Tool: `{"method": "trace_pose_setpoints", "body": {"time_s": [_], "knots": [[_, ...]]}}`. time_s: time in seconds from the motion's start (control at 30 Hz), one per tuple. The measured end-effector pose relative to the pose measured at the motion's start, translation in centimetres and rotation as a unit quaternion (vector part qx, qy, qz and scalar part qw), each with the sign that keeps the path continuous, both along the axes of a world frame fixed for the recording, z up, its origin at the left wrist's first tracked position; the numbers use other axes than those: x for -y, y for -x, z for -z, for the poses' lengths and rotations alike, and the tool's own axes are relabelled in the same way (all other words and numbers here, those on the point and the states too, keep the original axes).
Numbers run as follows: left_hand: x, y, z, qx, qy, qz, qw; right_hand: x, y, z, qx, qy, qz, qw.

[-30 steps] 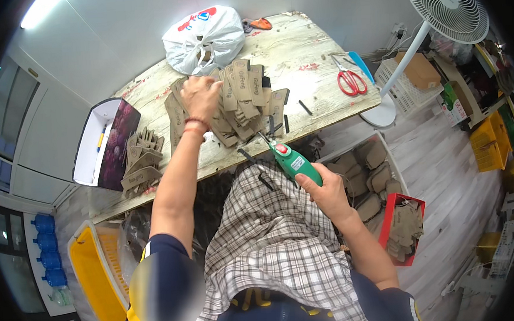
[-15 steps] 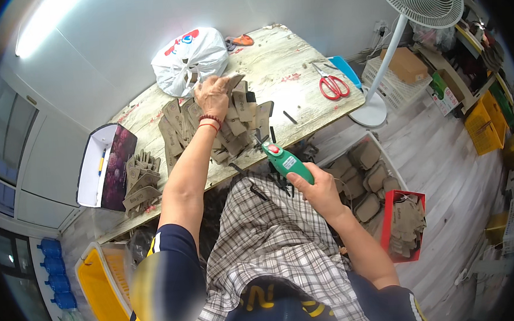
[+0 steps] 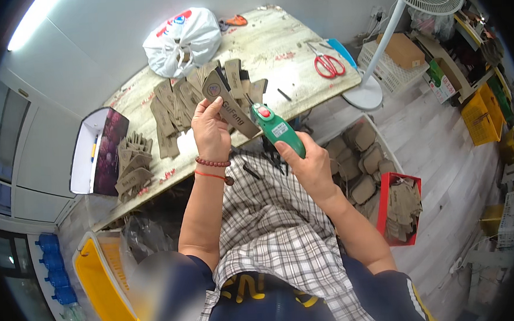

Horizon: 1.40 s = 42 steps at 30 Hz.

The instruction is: The person uses a green rotary tool to trim the edges of small cardboard tags labeled 'Gufeng' one by one. They pick each tag from a pile on the table, smooth its edges with the tool, and place it back on the table. The process is repeated continuously throughout the clip.

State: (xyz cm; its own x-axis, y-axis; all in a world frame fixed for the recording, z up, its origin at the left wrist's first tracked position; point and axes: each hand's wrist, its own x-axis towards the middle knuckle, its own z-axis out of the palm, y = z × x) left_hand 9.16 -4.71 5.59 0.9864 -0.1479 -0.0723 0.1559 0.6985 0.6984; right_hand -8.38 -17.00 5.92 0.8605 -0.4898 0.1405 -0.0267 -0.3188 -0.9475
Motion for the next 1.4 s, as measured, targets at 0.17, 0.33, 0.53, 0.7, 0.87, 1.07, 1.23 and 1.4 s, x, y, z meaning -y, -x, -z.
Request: {"method": "trace_pose_setpoints", "body": {"time_s": [0.17,0.33,0.53,0.7,0.87,1.07,1.23,1.4], "knots": [[-0.6,2.6,2.1,-0.026,0.054,0.01,0.998,-1.0,1.1,0.5,-0.045,-0.016,-0.015,0.999],[0.0,4.1,1.5,-0.058,0.035,0.003,0.998,-1.2,1.9,0.6,-0.051,-0.015,-0.02,0.998],[0.9,5.1,1.4,-0.084,0.017,0.019,0.996,-1.1,1.9,0.8,-0.043,-0.01,-0.01,0.999],[1.5,6.1,1.7,-0.087,0.034,0.03,0.995,-1.2,2.0,0.6,-0.031,-0.01,0.004,0.999],[1.5,6.8,2.7,-0.086,0.046,0.07,0.993,-1.2,2.0,0.6,-0.013,0.005,0.013,1.0],[1.7,8.4,2.5,-0.089,0.033,0.057,0.994,-1.0,2.0,-0.4,-0.001,-0.004,0.021,1.0],[0.6,7.8,2.9,-0.045,0.013,0.044,0.998,-0.4,2.3,0.3,-0.001,0.013,0.007,1.0],[-0.2,6.9,3.7,0.003,-0.052,0.035,0.998,-0.3,2.4,0.2,-0.011,0.028,0.004,1.0]]}}
